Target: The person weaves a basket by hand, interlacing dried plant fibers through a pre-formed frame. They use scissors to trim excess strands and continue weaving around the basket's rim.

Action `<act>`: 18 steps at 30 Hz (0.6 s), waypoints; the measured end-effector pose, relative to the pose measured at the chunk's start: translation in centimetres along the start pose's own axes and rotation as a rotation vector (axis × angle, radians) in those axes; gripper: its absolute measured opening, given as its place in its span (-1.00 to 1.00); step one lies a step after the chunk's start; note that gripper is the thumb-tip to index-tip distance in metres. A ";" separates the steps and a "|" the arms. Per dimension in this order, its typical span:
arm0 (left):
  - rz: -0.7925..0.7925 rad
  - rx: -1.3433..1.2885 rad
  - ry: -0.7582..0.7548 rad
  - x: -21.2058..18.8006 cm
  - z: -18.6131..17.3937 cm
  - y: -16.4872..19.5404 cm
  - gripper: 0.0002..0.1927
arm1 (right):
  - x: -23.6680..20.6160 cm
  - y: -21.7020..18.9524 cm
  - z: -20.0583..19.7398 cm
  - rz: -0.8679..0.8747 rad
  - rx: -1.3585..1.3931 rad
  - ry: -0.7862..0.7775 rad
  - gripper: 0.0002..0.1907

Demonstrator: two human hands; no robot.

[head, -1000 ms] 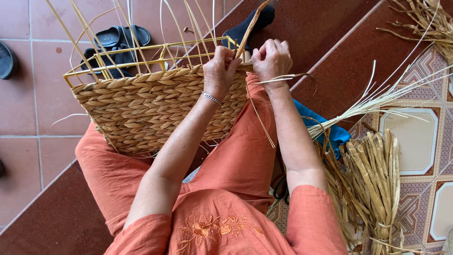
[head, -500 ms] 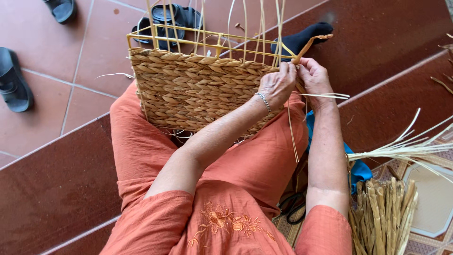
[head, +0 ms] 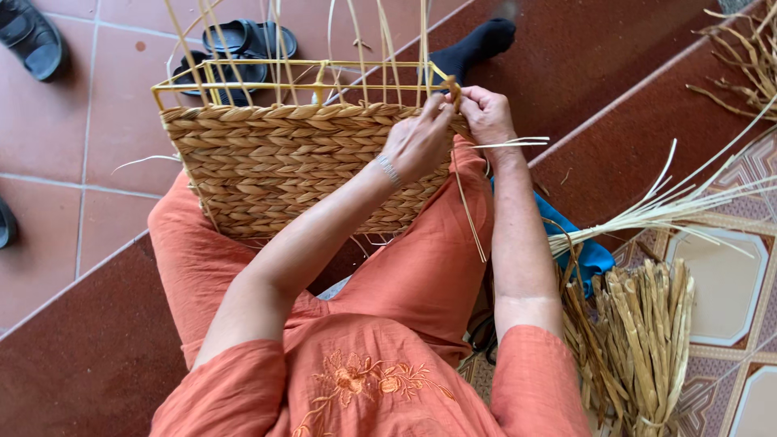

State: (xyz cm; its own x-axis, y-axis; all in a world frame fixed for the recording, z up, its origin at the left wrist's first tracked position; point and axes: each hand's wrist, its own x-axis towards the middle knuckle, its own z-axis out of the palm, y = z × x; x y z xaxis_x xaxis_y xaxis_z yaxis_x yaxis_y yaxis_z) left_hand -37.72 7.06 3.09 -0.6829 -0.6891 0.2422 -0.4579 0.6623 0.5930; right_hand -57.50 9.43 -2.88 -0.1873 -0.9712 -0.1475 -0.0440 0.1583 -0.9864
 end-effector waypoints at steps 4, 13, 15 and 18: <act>0.170 -0.132 0.193 -6.9 -4.2 -0.7 -0.57 | 0.1 1.5 0.5 0.063 0.274 0.262 -0.80; -0.195 0.200 0.667 -21.8 -17.4 -14.1 -0.64 | -3.2 -2.8 1.6 0.059 0.689 0.076 -0.76; -0.379 0.101 0.757 -24.4 -18.5 -17.5 -0.67 | -2.6 -3.3 1.8 0.046 0.430 0.027 -0.78; -0.663 -0.243 0.797 -25.8 -19.0 -22.5 -0.79 | -1.2 -2.8 2.1 0.017 0.177 0.065 -0.82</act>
State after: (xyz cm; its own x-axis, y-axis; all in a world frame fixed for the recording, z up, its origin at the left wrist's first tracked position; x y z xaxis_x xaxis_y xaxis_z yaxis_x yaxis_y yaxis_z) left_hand 1.02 4.36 -1.92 0.2715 -0.9424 0.1956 -0.4159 0.0684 0.9068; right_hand -55.10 9.78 -0.05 -0.2501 -0.9541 -0.1648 0.1323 0.1349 -0.9820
